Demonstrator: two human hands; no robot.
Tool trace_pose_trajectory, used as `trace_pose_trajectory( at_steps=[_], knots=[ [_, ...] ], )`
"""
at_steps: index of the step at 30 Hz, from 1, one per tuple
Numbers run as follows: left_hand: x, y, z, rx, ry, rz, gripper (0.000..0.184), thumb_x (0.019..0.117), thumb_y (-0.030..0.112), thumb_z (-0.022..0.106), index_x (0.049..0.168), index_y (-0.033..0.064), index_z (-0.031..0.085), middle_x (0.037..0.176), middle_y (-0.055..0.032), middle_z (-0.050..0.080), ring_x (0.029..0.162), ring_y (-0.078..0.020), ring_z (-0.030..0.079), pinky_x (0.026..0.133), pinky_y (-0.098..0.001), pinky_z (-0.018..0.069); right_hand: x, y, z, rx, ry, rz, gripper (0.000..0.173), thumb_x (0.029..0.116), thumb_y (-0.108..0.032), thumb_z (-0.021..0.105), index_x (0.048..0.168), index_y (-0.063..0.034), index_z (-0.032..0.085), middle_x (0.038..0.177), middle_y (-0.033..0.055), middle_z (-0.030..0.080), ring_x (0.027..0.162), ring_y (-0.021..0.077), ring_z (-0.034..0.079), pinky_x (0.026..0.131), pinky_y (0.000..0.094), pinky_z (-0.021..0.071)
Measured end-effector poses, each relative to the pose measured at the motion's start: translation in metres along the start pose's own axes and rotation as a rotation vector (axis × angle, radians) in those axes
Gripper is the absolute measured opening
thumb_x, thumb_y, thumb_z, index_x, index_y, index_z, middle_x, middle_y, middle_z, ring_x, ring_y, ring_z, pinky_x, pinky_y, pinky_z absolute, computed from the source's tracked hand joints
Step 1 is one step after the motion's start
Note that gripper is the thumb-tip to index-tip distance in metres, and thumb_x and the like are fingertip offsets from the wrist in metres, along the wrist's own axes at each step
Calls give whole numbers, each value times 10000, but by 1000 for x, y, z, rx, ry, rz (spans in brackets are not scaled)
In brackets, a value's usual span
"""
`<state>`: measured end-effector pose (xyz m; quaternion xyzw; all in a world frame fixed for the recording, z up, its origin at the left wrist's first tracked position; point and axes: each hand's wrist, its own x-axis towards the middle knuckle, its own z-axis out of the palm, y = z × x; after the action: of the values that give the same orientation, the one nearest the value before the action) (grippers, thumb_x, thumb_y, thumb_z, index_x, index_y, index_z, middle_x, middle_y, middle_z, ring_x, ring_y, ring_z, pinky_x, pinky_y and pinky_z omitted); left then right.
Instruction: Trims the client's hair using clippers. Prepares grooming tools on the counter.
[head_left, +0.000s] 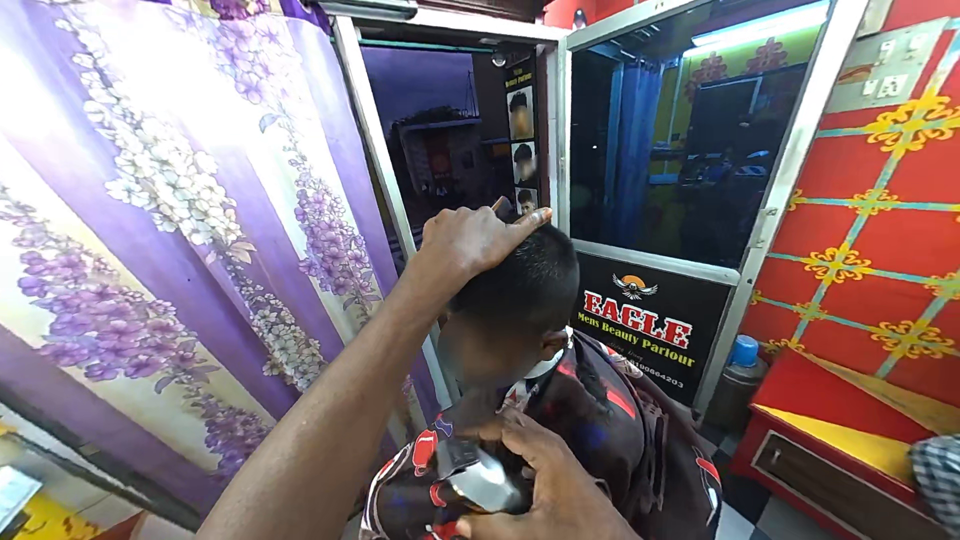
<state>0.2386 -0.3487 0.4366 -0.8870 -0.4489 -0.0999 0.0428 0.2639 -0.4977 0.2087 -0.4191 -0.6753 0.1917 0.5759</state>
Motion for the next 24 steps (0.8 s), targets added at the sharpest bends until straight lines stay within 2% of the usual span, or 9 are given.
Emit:
trace_pose_trajectory(
  at_steps=[1, 3, 6, 9, 11, 13, 16, 18, 24],
  knots=[
    [1, 1, 0, 0, -4, 1, 1016, 926, 843, 170, 1017, -12, 710, 1080, -285, 681, 1093, -484, 635, 841, -705, 451, -8, -2, 1, 228, 30, 66, 459, 857, -226, 799, 1214, 33, 673, 1137, 105, 673, 1020, 110, 646, 892, 277, 558],
    [3, 1, 0, 16, 0, -2, 1025, 920, 850, 159, 998, -11, 709, 1061, -286, 684, 1077, -484, 642, 833, -711, 453, -20, -9, 6, 642, 44, 293, 439, 965, -177, 638, 1295, 76, 497, 1067, 85, 658, 849, 116, 674, 747, 295, 597],
    [3, 2, 1, 20, -6, -14, 1029, 915, 856, 165, 1005, -15, 705, 1058, -291, 681, 1076, -488, 639, 832, -713, 449, -19, -7, 7, 603, 13, 441, 574, 1009, -273, 618, 1434, 10, 357, 1013, 82, 655, 719, 138, 658, 661, 321, 593],
    [4, 7, -1, 30, -7, -25, 1034, 916, 856, 166, 1045, -15, 710, 1105, -295, 679, 1115, -489, 629, 863, -717, 443, -9, -9, 6, 363, 95, 395, 743, 1039, -487, 508, 1547, 10, 292, 1183, 111, 609, 922, 122, 647, 827, 321, 577],
    [3, 9, -2, 24, -9, -30, 1032, 919, 853, 170, 1059, -15, 710, 1129, -295, 676, 1139, -491, 620, 881, -722, 435, 1, -19, 1, 387, 108, 404, 659, 1081, -416, 364, 1583, -5, 245, 1405, 148, 519, 1163, 131, 608, 988, 312, 533],
    [1, 11, -2, 24, -14, -39, 1026, 921, 851, 178, 1061, -15, 710, 1141, -291, 673, 1152, -485, 615, 885, -719, 434, 9, -20, -2, 379, 122, 373, 564, 1059, -324, 445, 1518, -5, 372, 1347, 153, 585, 1169, 178, 645, 988, 347, 562],
    [-1, 12, -3, 45, -7, -35, 1019, 926, 845, 174, 1052, -12, 711, 1143, -285, 675, 1156, -473, 618, 882, -708, 441, 23, -20, 0, 380, 249, 324, 441, 923, -268, 769, 1265, -36, 614, 1107, 90, 724, 950, 174, 736, 831, 327, 639],
    [-4, 14, -5, 47, -8, -38, 1019, 927, 843, 180, 1071, -17, 706, 1160, -290, 670, 1165, -479, 614, 884, -710, 441, 32, -17, 5, 365, 349, 335, 439, 851, -262, 849, 1179, -64, 634, 1046, 72, 733, 894, 175, 746, 784, 321, 654],
    [-8, 14, -5, 41, -3, -30, 1023, 927, 841, 178, 1112, -16, 704, 1178, -295, 665, 1174, -482, 609, 888, -716, 436, 53, -10, 15, 339, 450, 376, 479, 805, -297, 885, 1142, -103, 604, 974, 56, 722, 836, 155, 731, 720, 308, 631]
  ],
)
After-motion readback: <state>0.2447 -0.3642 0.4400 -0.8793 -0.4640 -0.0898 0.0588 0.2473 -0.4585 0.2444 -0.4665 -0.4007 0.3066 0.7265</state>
